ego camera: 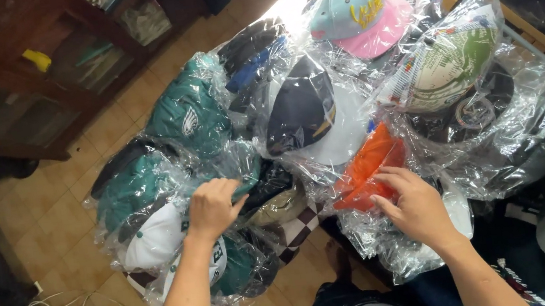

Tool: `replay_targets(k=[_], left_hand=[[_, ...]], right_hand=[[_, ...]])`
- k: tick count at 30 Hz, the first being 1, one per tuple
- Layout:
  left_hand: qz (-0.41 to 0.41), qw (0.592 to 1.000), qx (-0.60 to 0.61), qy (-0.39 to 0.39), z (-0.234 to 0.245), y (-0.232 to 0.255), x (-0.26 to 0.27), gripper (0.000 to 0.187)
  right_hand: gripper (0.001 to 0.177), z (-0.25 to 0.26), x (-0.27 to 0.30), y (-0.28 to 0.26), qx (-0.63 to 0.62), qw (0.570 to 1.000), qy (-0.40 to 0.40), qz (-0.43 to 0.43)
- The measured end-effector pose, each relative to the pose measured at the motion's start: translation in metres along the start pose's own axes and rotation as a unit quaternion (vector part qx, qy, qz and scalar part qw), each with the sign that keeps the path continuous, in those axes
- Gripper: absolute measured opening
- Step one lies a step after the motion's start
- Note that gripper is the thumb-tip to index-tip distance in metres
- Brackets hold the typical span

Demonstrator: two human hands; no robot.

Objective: The person organizes several hats by handling them individually, placing them in plastic bags, and arranging the packaged hats into stacks.

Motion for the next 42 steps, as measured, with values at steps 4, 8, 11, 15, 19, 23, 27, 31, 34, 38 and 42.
replay_targets(k=[4, 8, 11, 15, 19, 23, 27, 31, 34, 38, 42], left_hand=[[0.037, 0.999, 0.023, 0.030, 0.015, -0.025, -0.014, 0.033], [0.072, 0.996, 0.018, 0.047, 0.050, -0.039, -0.047, 0.045], [0.157, 0.982, -0.052, 0.091, 0.068, -0.076, -0.067, 0.070], [0.314, 0.941, -0.127, -0.020, 0.014, -0.141, -0.065, 0.058], [0.161, 0.958, -0.131, 0.197, 0.074, -0.020, -0.141, 0.046], [0.183, 0.958, 0.197, 0.103, 0.062, 0.066, -0.173, 0.137], [0.270, 0.918, 0.290, 0.026, 0.023, 0.073, -0.176, 0.124], [0.218, 0.901, 0.373, 0.049, 0.084, 0.038, -0.154, 0.114], [0.259, 0.896, 0.361, -0.014, 0.115, -0.011, -0.122, 0.118], [0.330, 0.913, -0.039, -0.235, 0.067, -0.095, -0.046, 0.125], [0.363, 0.904, -0.011, -0.223, 0.095, -0.042, -0.068, 0.120]], right_hand=[[0.046, -0.003, -0.006, -0.005, 0.044, 0.999, 0.017, 0.008], [0.047, -0.005, -0.008, -0.007, 0.062, 0.998, -0.008, 0.009], [0.047, -0.005, -0.009, -0.004, 0.067, 0.998, -0.018, 0.002], [0.046, -0.008, -0.006, 0.002, 0.062, 0.997, -0.037, -0.019], [0.049, -0.003, -0.009, -0.006, 0.065, 0.996, -0.055, -0.032], [0.049, 0.001, -0.008, -0.016, 0.062, 0.995, -0.075, -0.031], [0.050, 0.003, -0.007, -0.018, 0.051, 0.995, -0.087, -0.025], [0.051, 0.004, -0.004, -0.012, 0.043, 0.995, -0.090, -0.020], [0.051, 0.003, -0.005, -0.009, 0.044, 0.994, -0.093, -0.020], [0.052, 0.001, -0.001, -0.010, 0.034, 0.995, -0.093, -0.006], [0.049, 0.005, 0.000, -0.012, 0.011, 0.997, -0.069, 0.011]])
Point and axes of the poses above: each hand's wrist, its own x-axis away from the middle knuckle, its own z-axis out of the back of the hand, y = z × x, the point moved 9 cm from there along -x, towards the middle knuckle, and after that the axes turned 8 degrees about y, right-handed, at the moved point
